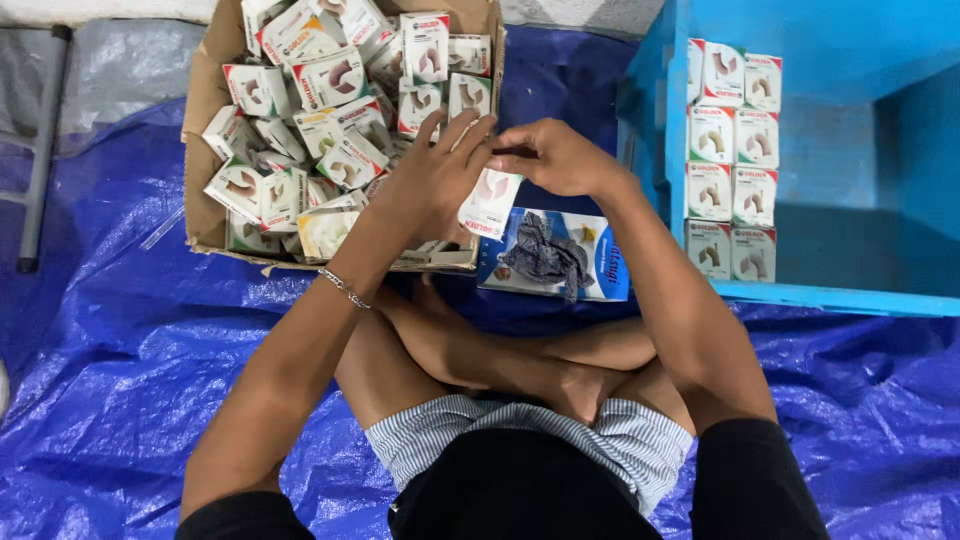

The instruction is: The person sits on a blue tarp and wipes the surfaces of small white product boxes with a dark cloth. They pick up boxes from a cardboard carton, wipe them, and place them into a blue plastic crate. The person repeats this process for several boxes.

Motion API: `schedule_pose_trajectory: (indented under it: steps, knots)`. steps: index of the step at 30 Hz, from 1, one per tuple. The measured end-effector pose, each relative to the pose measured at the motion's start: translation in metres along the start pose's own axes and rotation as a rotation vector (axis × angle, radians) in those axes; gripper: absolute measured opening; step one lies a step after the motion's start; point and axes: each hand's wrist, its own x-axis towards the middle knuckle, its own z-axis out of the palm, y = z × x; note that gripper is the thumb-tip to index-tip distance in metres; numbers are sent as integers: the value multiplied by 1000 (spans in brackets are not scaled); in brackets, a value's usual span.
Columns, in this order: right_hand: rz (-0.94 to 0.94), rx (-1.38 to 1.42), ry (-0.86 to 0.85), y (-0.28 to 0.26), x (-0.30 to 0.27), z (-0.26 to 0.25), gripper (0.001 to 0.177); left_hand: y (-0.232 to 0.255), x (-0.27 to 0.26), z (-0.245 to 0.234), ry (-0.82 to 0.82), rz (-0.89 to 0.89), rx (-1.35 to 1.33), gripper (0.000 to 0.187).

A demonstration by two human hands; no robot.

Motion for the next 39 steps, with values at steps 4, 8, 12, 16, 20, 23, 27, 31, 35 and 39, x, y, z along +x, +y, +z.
schedule_pose_trajectory:
  steps: [4,8,12,16,20,23,27,31,35,39]
  knots:
    - [74,-19,-15,0,-19,-11,22,10,11,4,-22,14,-104,103]
    - [223,-27,-85,33,-37,-6,31,30,13,8,-188,-8,-145,100]
    - [346,-21,-113,65,-65,7,50,41,12,35,-181,19,-204,103]
    - [367,-116,-225,80,-89,24,75,47,18,61,-153,17,-141,99]
    - [120,-173,-88,119,-115,46,68,59,24,75,-246,10,-55,102]
    - [100,-201,3,150,-124,48,56,63,25,82,-265,14,-26,100]
    - [181,-585,206,137,-126,52,43,74,30,98,-236,8,-25,103]
    - [77,-489,262,74,-122,39,51,80,29,89,-160,5,-48,102]
    - [67,-520,286,89,-116,50,50,76,27,96,-167,-33,-31,103]
    - [57,-592,366,114,-103,74,46,70,29,109,-147,-15,-30,101]
